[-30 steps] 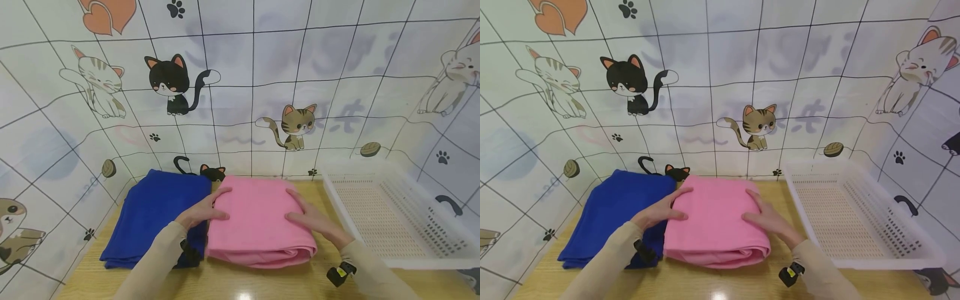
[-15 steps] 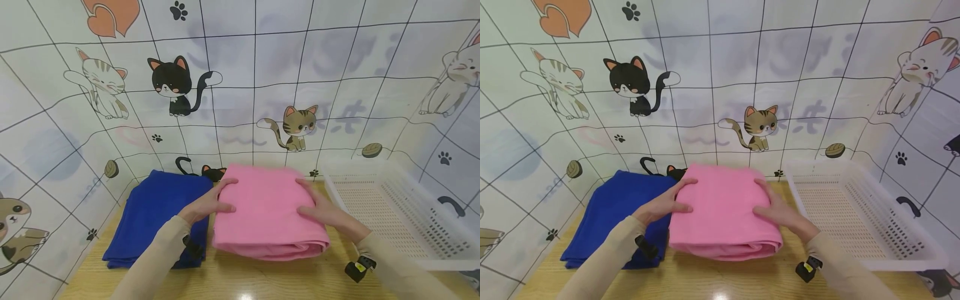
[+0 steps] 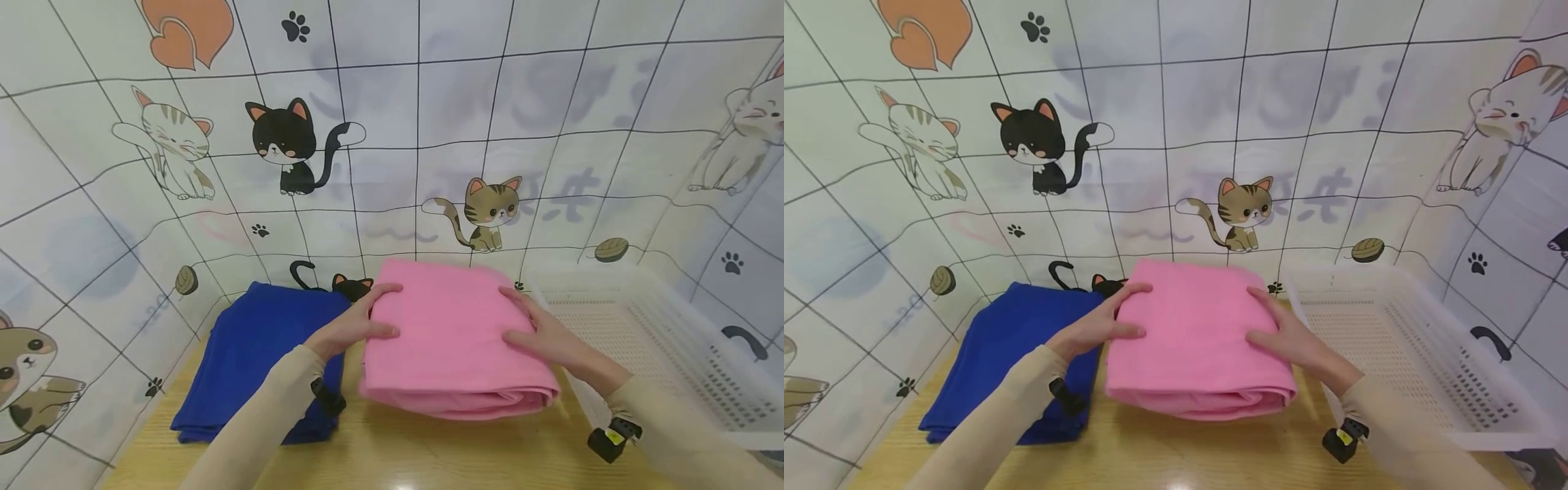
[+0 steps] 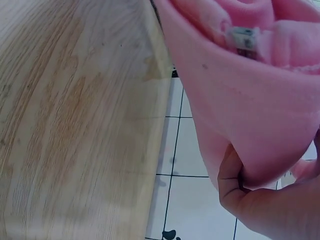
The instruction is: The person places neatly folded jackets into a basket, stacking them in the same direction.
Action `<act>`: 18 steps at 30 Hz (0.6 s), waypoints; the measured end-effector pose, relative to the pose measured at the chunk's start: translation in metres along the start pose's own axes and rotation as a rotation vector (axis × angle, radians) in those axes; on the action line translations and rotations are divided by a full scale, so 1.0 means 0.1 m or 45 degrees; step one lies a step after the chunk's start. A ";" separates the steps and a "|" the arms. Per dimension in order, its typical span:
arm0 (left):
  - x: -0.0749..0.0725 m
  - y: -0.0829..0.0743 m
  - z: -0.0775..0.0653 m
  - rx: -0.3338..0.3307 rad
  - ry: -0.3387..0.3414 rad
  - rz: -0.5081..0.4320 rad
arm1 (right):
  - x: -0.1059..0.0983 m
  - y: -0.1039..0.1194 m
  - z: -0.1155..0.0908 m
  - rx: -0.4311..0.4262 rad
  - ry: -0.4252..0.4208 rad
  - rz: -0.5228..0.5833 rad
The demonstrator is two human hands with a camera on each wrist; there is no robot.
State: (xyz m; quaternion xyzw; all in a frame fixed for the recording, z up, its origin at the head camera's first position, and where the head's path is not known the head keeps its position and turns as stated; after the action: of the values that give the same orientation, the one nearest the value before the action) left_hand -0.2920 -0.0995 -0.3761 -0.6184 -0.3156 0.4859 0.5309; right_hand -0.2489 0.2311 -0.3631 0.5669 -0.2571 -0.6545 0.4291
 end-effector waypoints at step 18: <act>0.38 -0.21 0.10 0.029 0.045 -0.014 | -0.44 -0.02 -0.11 -0.027 -0.034 -0.187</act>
State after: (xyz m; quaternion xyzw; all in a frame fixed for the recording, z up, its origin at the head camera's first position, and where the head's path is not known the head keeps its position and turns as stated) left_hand -0.2863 -0.0570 -0.3652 -0.6190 -0.3040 0.4755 0.5462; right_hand -0.2392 0.2709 -0.3443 0.5709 -0.2136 -0.6944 0.3824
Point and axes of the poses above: each hand's wrist, its own z-axis towards the middle knuckle, its own x-axis out of the palm, y = z × x, the point moved 3 cm from there along z, towards the middle knuckle, and after that the axes turned 14 degrees about -y, right-handed, at the moved point
